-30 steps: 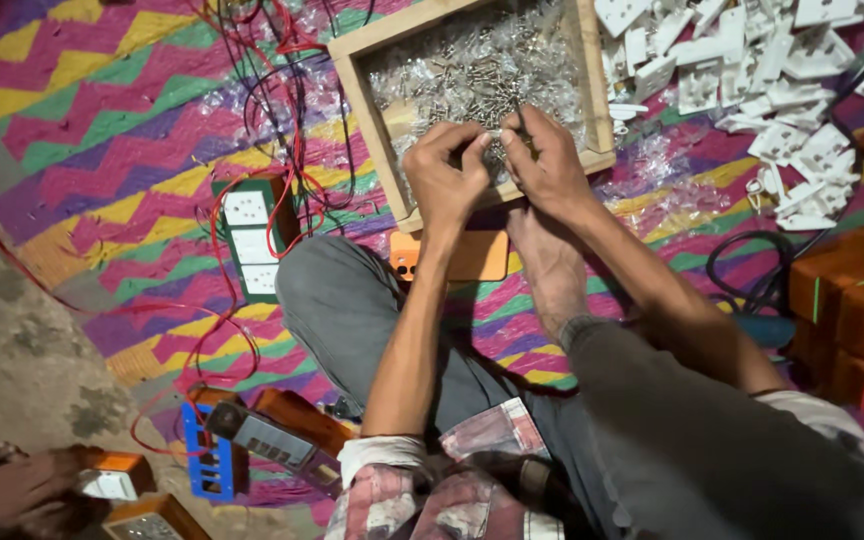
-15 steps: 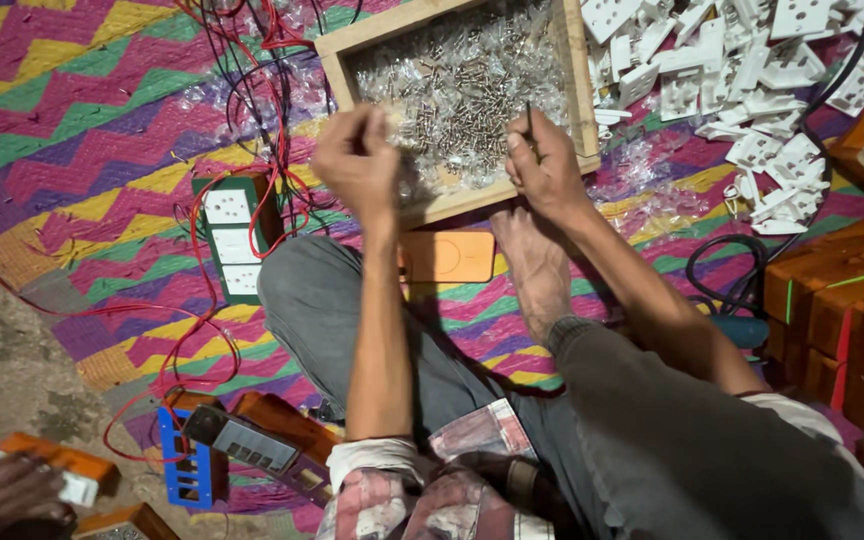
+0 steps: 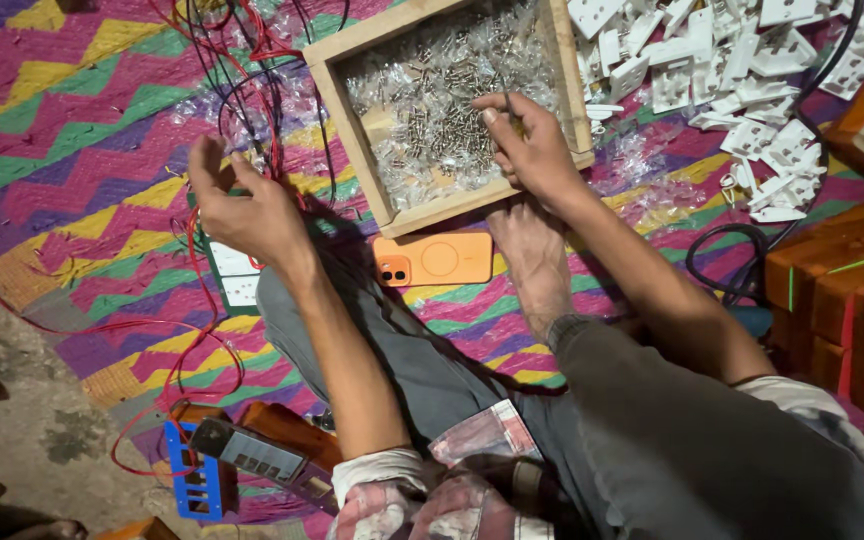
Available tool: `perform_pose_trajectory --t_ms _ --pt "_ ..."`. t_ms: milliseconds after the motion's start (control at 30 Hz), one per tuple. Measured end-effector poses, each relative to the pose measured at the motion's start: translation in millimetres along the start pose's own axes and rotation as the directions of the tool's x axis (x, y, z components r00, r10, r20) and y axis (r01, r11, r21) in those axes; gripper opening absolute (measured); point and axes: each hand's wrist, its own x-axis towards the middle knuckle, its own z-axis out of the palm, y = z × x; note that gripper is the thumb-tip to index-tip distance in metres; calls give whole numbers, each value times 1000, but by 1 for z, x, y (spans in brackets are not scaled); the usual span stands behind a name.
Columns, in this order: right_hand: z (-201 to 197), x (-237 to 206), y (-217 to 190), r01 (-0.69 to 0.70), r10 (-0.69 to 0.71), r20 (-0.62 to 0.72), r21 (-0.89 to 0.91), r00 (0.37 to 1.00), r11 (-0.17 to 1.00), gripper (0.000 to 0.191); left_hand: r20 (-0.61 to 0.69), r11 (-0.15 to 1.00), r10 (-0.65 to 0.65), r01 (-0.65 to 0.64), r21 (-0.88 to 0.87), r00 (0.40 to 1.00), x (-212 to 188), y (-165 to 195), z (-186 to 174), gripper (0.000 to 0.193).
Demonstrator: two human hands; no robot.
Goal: The person sits cross-legged on the floor and picks small metal screws one at a time from a wooden tray, using a screwdriver to drive them into white electrical switch and socket plates. They repeatedly reach into the tray, position a screw on a plate, and turn the screwdriver, working through the pile of plates around them.
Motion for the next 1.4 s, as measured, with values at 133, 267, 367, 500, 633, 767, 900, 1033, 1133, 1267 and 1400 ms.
perform_pose_trajectory --t_ms 133,267,367,500,633,767,900,1033,1133,1267,1400 --pt "0 -4 -5 -30 28 29 83 999 996 24 101 989 11 4 -146 995 -13 11 9 26" --pt "0 -2 -1 -10 9 35 36 999 999 22 363 966 135 -41 -257 922 -27 23 27 16" --pt "-1 -1 6 51 -50 16 -133 999 990 20 541 985 77 21 -171 838 -38 27 41 12" --pt "6 -2 11 242 -250 17 -326 968 914 15 525 946 308 -193 -262 794 -48 27 49 20" --pt "14 0 0 233 -226 64 -377 972 896 22 656 888 435 -413 -202 616 -53 34 52 37" --pt "12 6 -10 198 -135 161 -490 978 849 41 692 874 415 -470 -122 591 -65 39 58 40" --pt "11 12 3 234 -167 169 -554 971 799 30 638 867 455 -472 -159 622 -78 25 73 26" --pt "2 26 23 233 -146 200 -541 969 808 20 629 918 370 -375 -132 683 -83 17 102 16" --pt "-5 39 36 337 -272 212 -727 939 598 24 472 853 519 -467 -234 712 -77 14 113 11" --pt "-9 44 47 223 -167 167 -415 972 882 17 456 881 457 -318 -351 764 -70 16 104 27" --pt "-7 40 44 134 -98 214 -161 972 978 11 452 907 403 -282 -312 796 -65 21 93 22"
